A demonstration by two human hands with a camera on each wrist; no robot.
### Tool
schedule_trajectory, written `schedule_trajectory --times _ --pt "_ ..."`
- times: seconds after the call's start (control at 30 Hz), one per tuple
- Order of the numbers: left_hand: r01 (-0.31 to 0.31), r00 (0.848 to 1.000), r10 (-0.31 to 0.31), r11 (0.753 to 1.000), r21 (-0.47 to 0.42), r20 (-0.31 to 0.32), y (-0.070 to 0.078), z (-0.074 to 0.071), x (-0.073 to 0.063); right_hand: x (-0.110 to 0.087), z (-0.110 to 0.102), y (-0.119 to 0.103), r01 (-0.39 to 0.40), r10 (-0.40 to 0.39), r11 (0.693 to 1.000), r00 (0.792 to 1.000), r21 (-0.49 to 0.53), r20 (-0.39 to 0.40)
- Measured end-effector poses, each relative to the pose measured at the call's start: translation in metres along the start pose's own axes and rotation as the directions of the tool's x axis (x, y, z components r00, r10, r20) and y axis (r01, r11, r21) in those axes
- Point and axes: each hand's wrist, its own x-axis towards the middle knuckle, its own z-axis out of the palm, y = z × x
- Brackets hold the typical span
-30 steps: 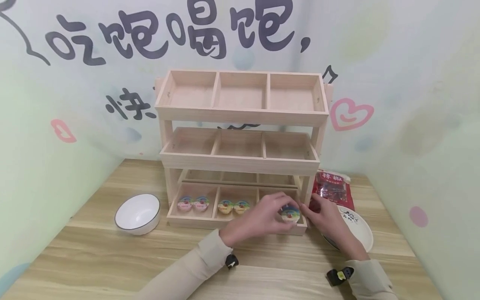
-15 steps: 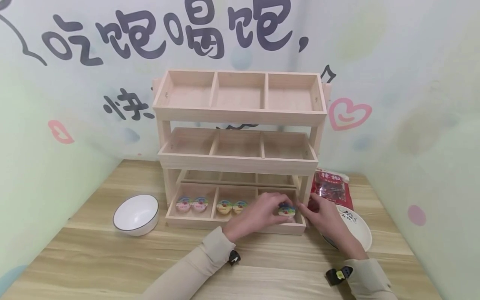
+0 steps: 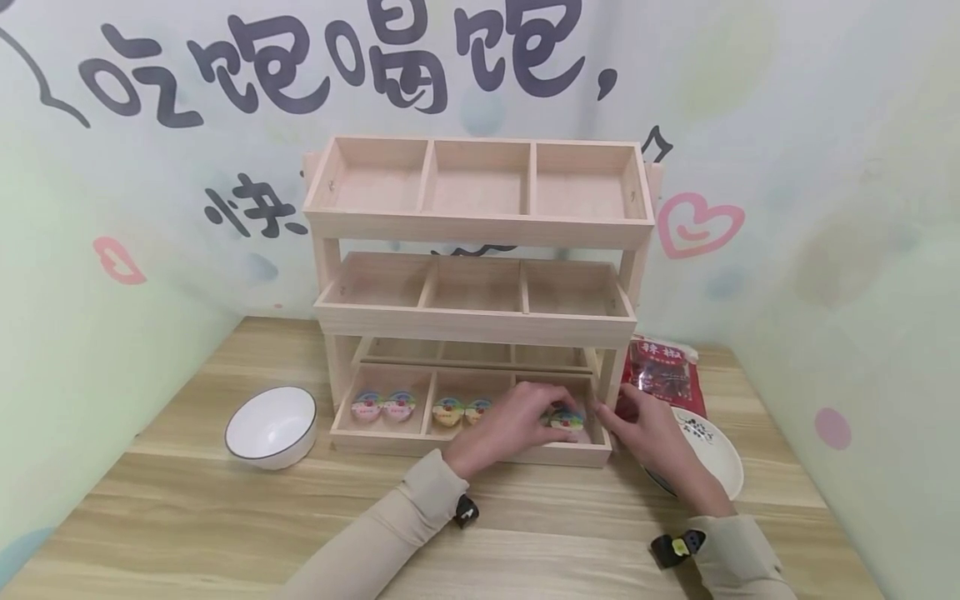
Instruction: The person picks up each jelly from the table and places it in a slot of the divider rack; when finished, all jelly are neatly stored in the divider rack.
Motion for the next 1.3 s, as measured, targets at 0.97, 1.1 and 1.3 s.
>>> schedule_trajectory --times 0.97,1.1,1.3 --pt "0.043 0.995 -0.041 0.999 -0.016 0.094 -0.001 -0.012 -0.002 -0.001 -0.001 -0.001 0.0 0.0 1.0 1.0 -0.005 -0.007" --pt "0.051 0.994 -0.05 0.999 -0.013 0.096 -0.001 -0.011 0.0 -0.001 -0.001 -0.001 0.0 0.0 1.0 1.0 -0.01 -0.009" --pt "0.049 0.994 -0.047 0.999 -0.02 0.095 0.0 -0.011 -0.002 -0.001 0.0 -0.002 0.0 0.0 1.0 1.0 -0.002 -0.002"
